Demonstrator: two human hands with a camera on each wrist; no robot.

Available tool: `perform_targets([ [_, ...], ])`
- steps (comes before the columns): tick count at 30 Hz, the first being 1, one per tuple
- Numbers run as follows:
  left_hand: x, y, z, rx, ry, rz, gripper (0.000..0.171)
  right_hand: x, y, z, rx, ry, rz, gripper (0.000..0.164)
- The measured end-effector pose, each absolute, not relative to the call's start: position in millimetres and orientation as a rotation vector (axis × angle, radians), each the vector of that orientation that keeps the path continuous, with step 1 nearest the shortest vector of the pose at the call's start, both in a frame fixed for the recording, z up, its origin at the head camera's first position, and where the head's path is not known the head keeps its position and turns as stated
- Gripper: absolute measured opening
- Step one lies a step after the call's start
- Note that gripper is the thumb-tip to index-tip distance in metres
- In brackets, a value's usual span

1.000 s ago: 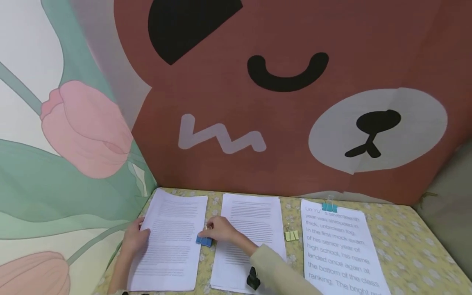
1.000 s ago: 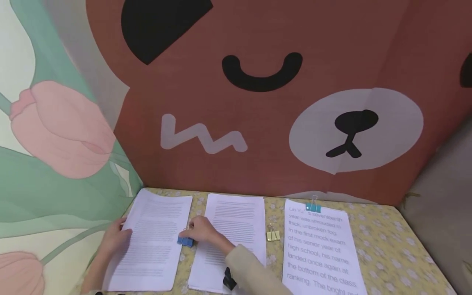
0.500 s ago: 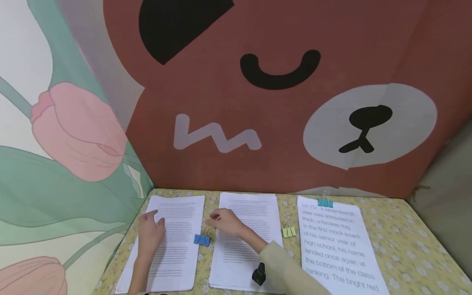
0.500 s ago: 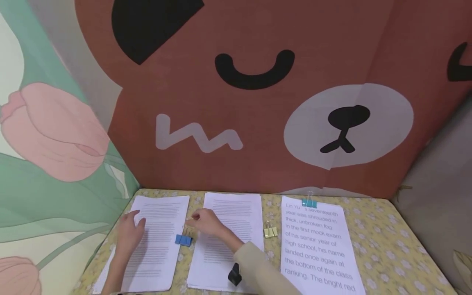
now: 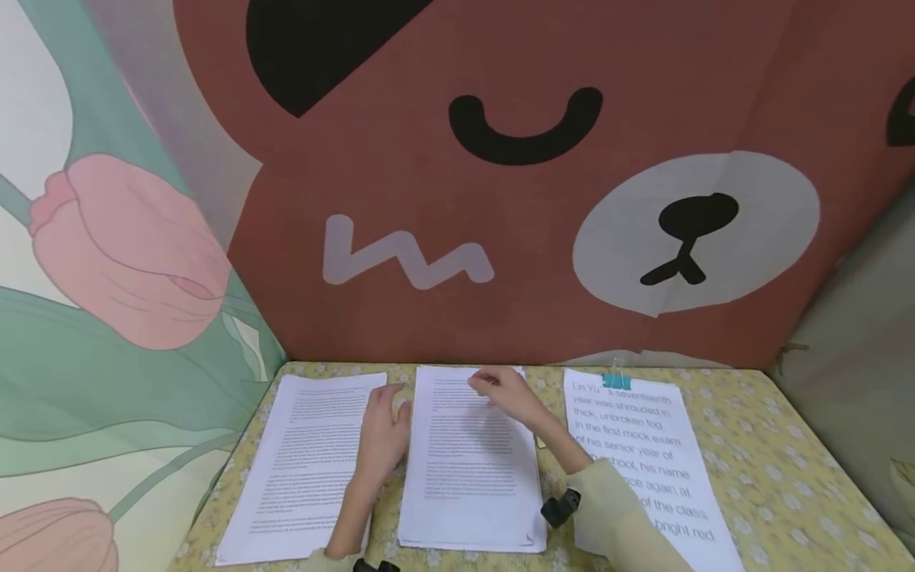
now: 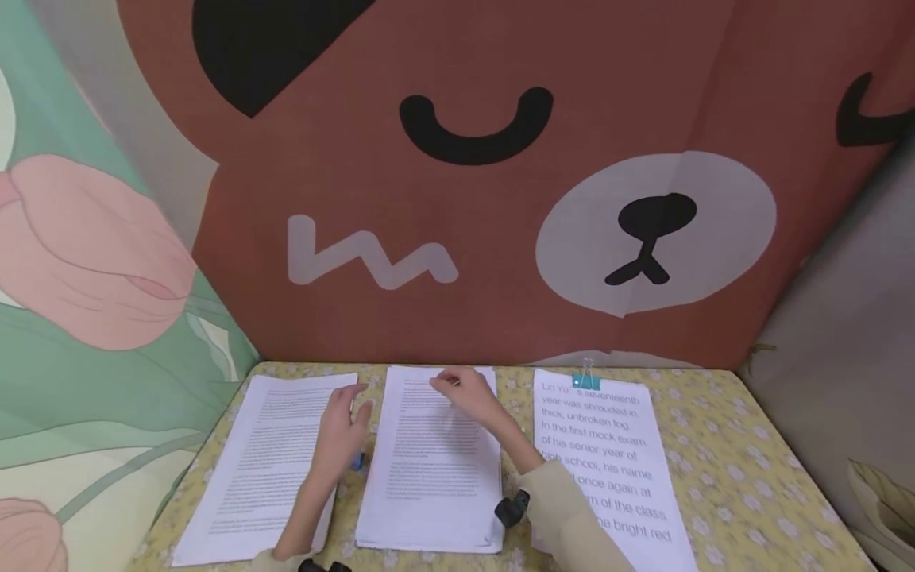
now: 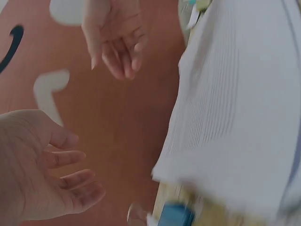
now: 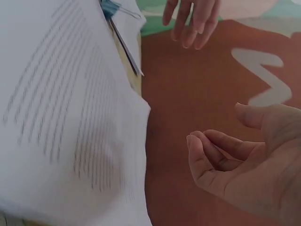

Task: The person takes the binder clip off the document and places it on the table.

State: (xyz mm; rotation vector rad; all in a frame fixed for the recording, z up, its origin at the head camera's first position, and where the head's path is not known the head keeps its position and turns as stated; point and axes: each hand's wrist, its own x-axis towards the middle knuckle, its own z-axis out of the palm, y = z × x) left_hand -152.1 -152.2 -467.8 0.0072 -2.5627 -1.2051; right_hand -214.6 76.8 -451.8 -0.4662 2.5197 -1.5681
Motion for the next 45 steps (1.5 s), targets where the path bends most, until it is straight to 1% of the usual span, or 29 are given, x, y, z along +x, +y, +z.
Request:
perform_targets([
  [3, -152, -129, -469, -0.067, -2.558, -1.222, 0.031, -214, 102, -449, -0.482, 2.539, -1.585, 0.037],
  [7, -152, -101, -472, -0.152, -2.53, -1.223, 0.027, -214, 133, -446, -0.434, 2.54, -1.621, 0.041],
  [15, -146, -46, -479, -0.292, -2.556, -1.412, 0.026, -211, 189, -444, -0.221, 2.557, -1.687, 0.049],
  [23, -139, 10, -492, -0.39, -2.643, -1.663, 0.028, -193, 243, -449, 0.024, 2.645, -1.716, 0.063],
  [28, -133, 31, -501, -0.366, -2.714, -1.816, 0.032, -182, 272, -459, 0.212, 2.679, -1.724, 0.064],
  [35, -126, 52, -510, -0.299, -2.751, -1.995, 0.032, -174, 316, -488, 0.509, 2.681, -1.773, 0.067],
  [37, -124, 56, -512, -0.292, -2.737, -2.021, 0.032, -168, 324, -488, 0.567, 2.664, -1.743, 0.067],
  [41, -123, 62, -516, -0.258, -2.721, -2.056, 0.034, -156, 335, -487, 0.64, 2.645, -1.687, 0.061],
  [45, -123, 67, -517, -0.209, -2.712, -2.081, 0.039, -149, 344, -488, 0.742, 2.596, -1.679, 0.065],
])
